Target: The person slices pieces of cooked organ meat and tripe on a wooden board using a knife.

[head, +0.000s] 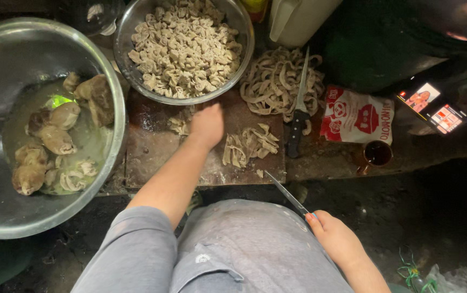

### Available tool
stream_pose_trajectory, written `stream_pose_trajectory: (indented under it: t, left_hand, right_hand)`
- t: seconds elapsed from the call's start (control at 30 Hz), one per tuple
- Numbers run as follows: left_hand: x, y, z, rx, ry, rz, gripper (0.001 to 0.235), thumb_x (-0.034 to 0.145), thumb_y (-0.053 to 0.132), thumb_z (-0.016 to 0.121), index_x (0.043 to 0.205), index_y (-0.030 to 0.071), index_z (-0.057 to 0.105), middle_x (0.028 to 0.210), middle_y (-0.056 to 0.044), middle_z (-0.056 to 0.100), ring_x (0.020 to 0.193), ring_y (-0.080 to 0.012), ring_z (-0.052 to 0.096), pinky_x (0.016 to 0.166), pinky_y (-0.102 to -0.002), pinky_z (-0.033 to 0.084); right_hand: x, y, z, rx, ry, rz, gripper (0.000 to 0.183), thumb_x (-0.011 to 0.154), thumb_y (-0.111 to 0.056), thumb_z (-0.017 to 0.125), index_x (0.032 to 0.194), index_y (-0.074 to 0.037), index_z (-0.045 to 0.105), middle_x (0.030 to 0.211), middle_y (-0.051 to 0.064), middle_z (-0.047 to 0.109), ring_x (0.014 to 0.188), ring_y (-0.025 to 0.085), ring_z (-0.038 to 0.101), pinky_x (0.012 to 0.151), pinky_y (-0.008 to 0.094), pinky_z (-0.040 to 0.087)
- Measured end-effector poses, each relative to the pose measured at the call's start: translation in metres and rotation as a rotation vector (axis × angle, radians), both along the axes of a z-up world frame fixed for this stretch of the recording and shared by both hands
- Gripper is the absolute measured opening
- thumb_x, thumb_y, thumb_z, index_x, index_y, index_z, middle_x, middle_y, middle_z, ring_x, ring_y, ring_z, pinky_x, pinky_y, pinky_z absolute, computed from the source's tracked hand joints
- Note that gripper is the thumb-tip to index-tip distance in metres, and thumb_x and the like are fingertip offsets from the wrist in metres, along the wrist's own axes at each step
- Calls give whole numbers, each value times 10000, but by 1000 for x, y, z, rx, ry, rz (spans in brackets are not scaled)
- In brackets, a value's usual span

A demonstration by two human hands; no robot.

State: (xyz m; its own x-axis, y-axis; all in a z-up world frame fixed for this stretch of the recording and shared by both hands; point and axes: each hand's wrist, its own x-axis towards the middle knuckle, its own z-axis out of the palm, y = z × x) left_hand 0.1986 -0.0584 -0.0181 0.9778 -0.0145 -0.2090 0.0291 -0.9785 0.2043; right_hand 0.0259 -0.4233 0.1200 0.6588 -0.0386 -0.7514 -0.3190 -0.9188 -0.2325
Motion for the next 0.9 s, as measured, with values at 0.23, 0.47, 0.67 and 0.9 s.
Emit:
stream_pose_trajectory:
  t: [0.23, 0.47, 0.67, 0.9]
  left_hand:
    - [-42, 67, 33, 190, 59, -175, 185, 1022, 187, 528, 1027, 118, 700, 1079, -122, 700, 1037, -304, 688, 943, -478, 530]
    - [-71, 107, 36, 191, -423, -237, 348, 947, 322, 580, 1212, 137, 710, 1154, -92, 659, 1098, -269, 561, 1049, -478, 388]
    - [-71, 79, 35, 178, -333, -270, 442, 959, 390, 511, 1287, 154, 690, 1160, -80, 675, 1101, -283, 595, 1038, -489, 372]
    - [-41, 74, 53, 338, 265, 44, 520, 1111, 430, 391, 1086, 67, 763, 1121, -156, 722, 1130, -347, 639, 1193, -567, 296]
  right_hand:
    - [5, -4, -9, 31, -75, 9, 472, 987, -515, 464, 1039, -103, 689, 869, 156, 754, 863, 337, 724, 795, 429, 551]
    - [11, 1, -9, 21, -88, 56, 478, 984, -526, 469, 1052, -110, 694, 906, 153, 756, 903, 344, 724, 810, 435, 553]
    - [23, 8, -6, 0, -78, 102, 475, 978, -534, 472, 1065, -124, 696, 907, 156, 760, 906, 347, 727, 809, 439, 555]
    - [32, 20, 2, -8, -63, 100, 462, 965, -532, 473, 1112, -158, 700, 928, 131, 766, 924, 332, 730, 820, 434, 551]
